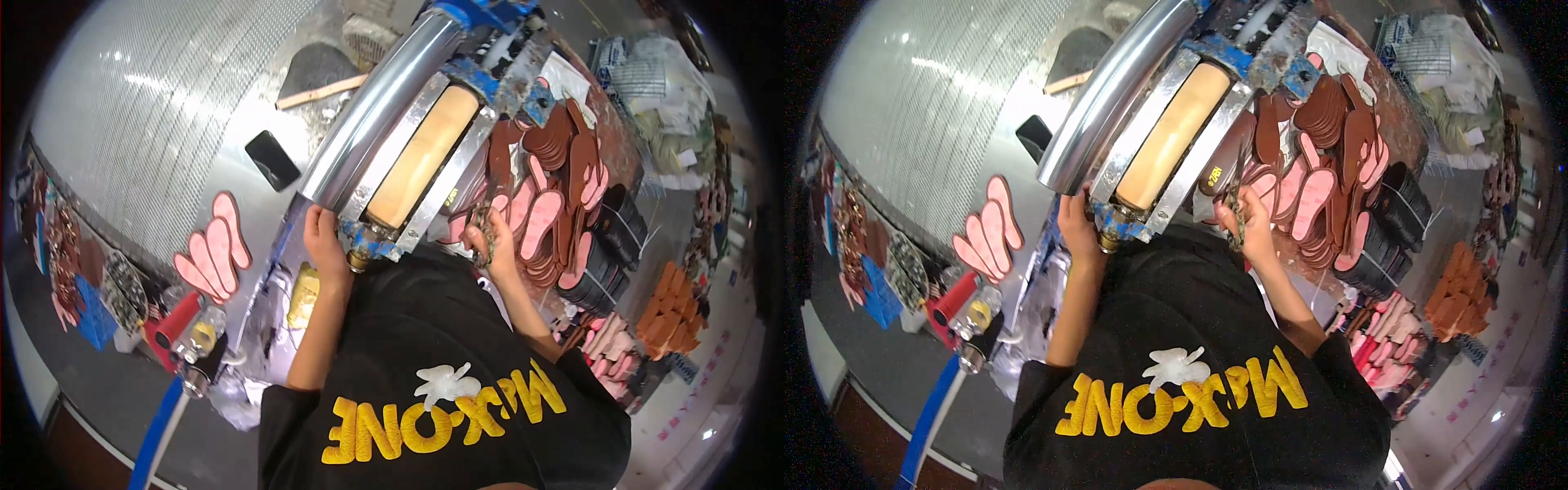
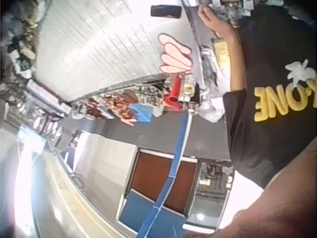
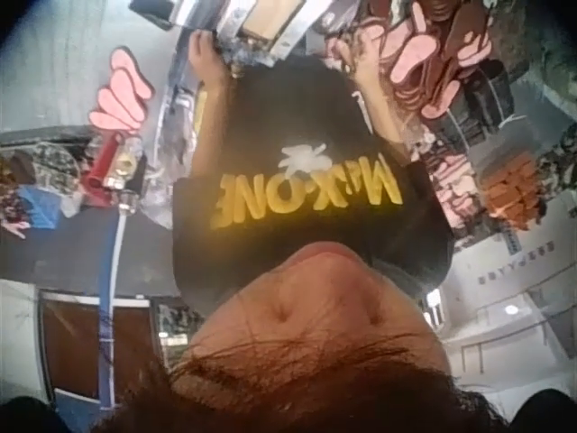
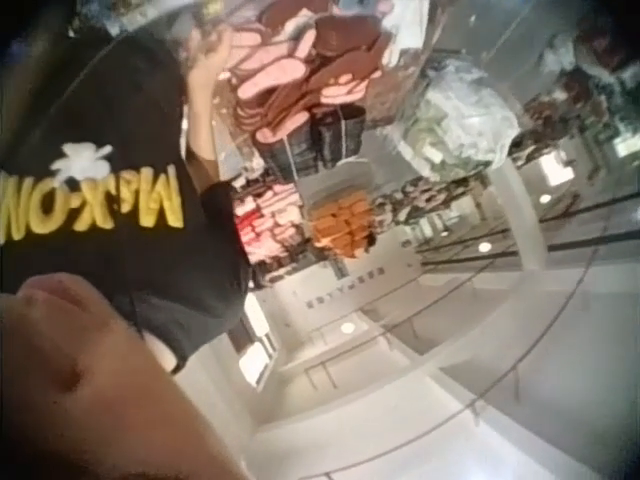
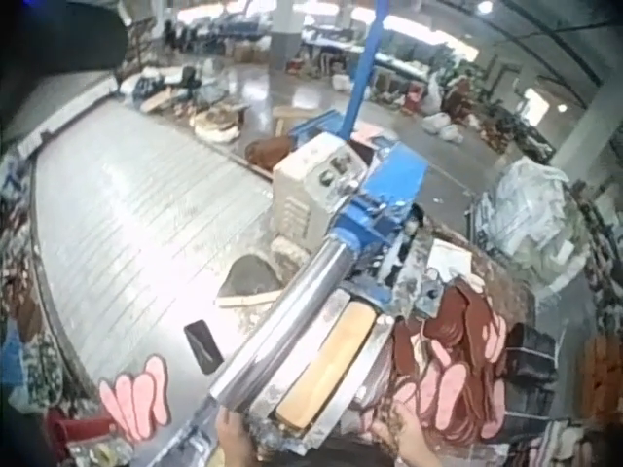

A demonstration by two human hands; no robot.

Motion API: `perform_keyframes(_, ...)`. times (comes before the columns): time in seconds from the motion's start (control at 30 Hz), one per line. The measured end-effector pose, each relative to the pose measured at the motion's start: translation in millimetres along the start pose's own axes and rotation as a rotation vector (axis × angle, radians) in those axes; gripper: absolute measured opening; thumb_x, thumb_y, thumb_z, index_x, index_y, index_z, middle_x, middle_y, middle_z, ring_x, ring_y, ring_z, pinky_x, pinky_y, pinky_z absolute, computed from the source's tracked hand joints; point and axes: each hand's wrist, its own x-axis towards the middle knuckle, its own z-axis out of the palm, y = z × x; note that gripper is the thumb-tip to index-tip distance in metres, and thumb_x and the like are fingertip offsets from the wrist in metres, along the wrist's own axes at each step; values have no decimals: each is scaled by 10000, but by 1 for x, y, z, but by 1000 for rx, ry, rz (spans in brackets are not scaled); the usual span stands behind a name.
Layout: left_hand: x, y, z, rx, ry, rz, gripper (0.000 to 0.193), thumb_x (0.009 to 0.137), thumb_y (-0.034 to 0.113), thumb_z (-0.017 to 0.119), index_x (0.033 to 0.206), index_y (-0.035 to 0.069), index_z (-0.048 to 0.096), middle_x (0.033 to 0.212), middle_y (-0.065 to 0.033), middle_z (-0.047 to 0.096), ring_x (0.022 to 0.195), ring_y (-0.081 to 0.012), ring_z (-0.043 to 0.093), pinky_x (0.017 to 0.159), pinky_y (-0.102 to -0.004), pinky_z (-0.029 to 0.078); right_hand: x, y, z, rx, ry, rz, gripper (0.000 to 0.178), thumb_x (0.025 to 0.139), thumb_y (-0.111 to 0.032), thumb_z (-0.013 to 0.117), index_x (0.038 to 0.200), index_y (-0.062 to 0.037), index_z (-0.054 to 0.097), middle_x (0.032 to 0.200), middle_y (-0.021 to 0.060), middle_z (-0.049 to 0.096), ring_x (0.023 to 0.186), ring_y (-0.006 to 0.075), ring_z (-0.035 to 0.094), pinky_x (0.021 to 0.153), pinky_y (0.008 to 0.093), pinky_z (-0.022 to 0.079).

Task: Applying adhesive to shoe soles using a roller machine and trimming edges with scissors.

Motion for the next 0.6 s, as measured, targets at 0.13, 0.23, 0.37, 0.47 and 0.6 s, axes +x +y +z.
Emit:
perform_keyframes(0.13,8,20,-10,-140,-38,-127,307,983,241,561,1194,18,555,953,-55,634,890,-164,655,763,-252,482,-21,8,11,64,-3,22,204,917,-93,668,1036,-46,508,761,-12,572,636,59,536,570,206,429)
perform_keyframes(0.23,19,50,-21,-73,-119,-37,363,1029,280,460,1240,-7,530,1031,-127,635,896,-208,671,796,-312,529,-32,12,18,102,27,48,201,906,-66,675,992,-71,493,743,-34,544,637,46,515,565,200,415)
perform_keyframes(0.37,32,127,6,44,-293,63,520,1032,430,394,1323,13,501,1130,-160,654,877,-157,645,786,-249,494,-45,18,20,124,68,17,242,886,-51,700,969,-77,473,736,-55,478,647,27,444,569,200,364)
perform_keyframes(0.47,55,171,30,310,-543,32,614,976,499,483,1387,42,473,1032,-100,682,809,-113,606,713,-159,407,-53,26,19,183,83,49,288,868,-58,727,951,-85,452,773,-54,454,689,25,429,603,194,350)
perform_keyframes(0.6,46,188,72,745,-731,163,689,824,245,751,1391,1,444,1088,-128,626,1009,-181,604,852,-334,495,-62,22,12,124,74,-119,296,859,-58,734,981,-79,465,768,-44,483,694,35,471,621,213,389)
